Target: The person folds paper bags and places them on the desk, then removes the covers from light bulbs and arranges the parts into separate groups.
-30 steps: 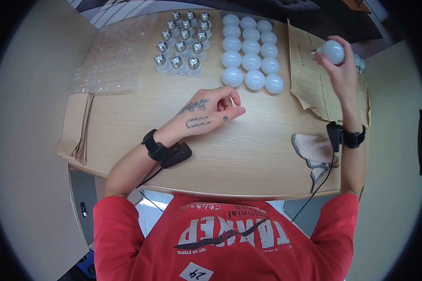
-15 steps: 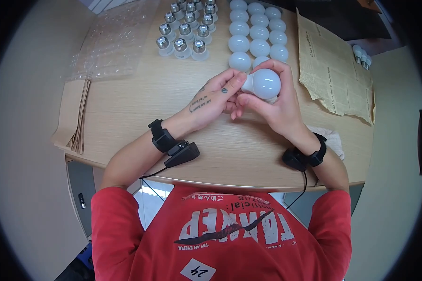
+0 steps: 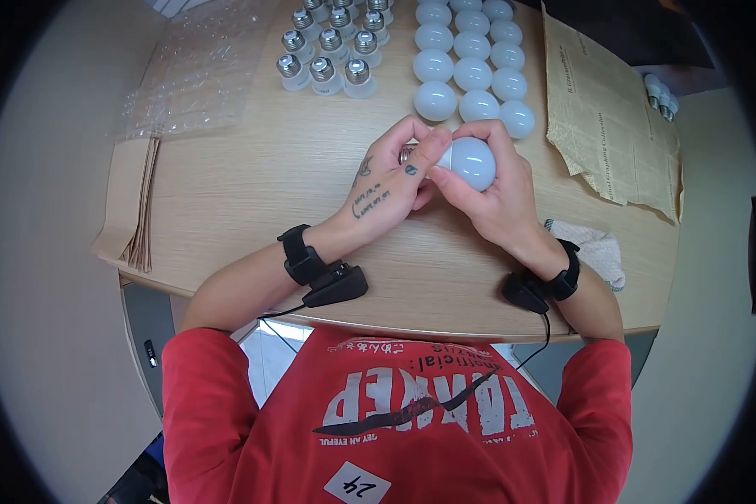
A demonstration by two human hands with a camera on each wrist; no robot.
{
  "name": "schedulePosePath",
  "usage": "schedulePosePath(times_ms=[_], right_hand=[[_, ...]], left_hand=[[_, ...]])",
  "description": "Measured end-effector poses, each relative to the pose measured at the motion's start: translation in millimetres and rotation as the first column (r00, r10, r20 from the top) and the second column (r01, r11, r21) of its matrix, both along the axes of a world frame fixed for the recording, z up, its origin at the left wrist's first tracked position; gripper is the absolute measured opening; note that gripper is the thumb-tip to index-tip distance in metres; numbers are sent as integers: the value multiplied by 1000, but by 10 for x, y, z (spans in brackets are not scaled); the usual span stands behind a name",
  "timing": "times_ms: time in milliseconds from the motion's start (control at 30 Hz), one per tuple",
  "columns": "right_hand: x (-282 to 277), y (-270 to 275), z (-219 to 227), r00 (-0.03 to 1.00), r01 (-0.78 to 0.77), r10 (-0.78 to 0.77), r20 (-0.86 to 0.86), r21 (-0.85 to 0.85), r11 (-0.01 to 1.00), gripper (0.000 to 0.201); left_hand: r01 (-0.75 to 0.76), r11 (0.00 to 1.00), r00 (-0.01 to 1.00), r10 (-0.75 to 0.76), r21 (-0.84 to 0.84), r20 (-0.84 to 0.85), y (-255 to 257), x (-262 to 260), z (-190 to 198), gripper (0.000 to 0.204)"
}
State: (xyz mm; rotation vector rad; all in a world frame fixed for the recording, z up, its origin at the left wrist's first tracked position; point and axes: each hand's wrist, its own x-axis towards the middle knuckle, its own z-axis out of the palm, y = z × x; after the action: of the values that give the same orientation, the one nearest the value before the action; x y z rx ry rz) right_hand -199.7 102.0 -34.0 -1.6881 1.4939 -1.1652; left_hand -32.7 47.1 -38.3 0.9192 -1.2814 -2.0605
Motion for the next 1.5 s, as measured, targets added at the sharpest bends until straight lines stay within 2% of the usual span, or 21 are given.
schedulePosePath(times_ms=[233, 533, 633, 733, 833, 933, 1033, 1133, 1233, 1333, 1467, 1500], right_hand=[[19, 16, -69, 982, -22, 14, 187, 40, 999, 42], [63, 25, -163, 938, -18, 6, 346, 30, 999, 35], [-30, 45, -145, 711, -212, -33, 703, 259, 942, 30], [51, 56, -171, 775, -129, 1, 632, 157, 979, 26], [57, 45, -198, 734, -155, -22, 679, 200, 967, 25], [74, 14, -241, 717, -157, 3, 697, 157, 975, 26], [76, -1, -231, 736, -149, -9, 677, 175, 973, 27], [47, 8, -225, 745, -175, -13, 667, 215, 961, 27], [25, 21, -162, 720, -197, -37, 693, 255, 947, 27], [-27, 27, -91, 756, -205, 5, 655, 229, 952, 28], [-90, 64, 199, 960, -60, -1, 279, 207, 976, 39], [-134, 80, 263, 988, -17, -10, 155, 169, 985, 43]], left_hand=[[-73, 997, 997, 73, 11, -12, 28, -38, -13, 25], [-52, 999, 998, 52, 1, -30, 17, -23, -89, 27], [-76, 992, 995, 82, 102, -55, -60, 9, -62, 29], [-59, 998, 998, 59, -19, -3, -49, 19, -36, 31], [-71, 996, 997, 72, 51, -30, -65, 15, -102, 31], [-69, 993, 995, 76, 98, -66, -78, 13, -119, 30], [-84, 993, 994, 88, 78, -61, -82, 17, -122, 28], [-61, 998, 996, 63, -29, 64, -143, 141, -44, 24], [-99, 972, 968, 145, -215, 206, -213, 338, 51, 21], [-115, 882, 909, 279, -457, 310, -348, 584, 76, 18], [29, 650, 791, 449, -759, 414, -559, 886, 94, 21], [50, 646, 743, 486, -762, 461, -615, 946, 91, 29]])
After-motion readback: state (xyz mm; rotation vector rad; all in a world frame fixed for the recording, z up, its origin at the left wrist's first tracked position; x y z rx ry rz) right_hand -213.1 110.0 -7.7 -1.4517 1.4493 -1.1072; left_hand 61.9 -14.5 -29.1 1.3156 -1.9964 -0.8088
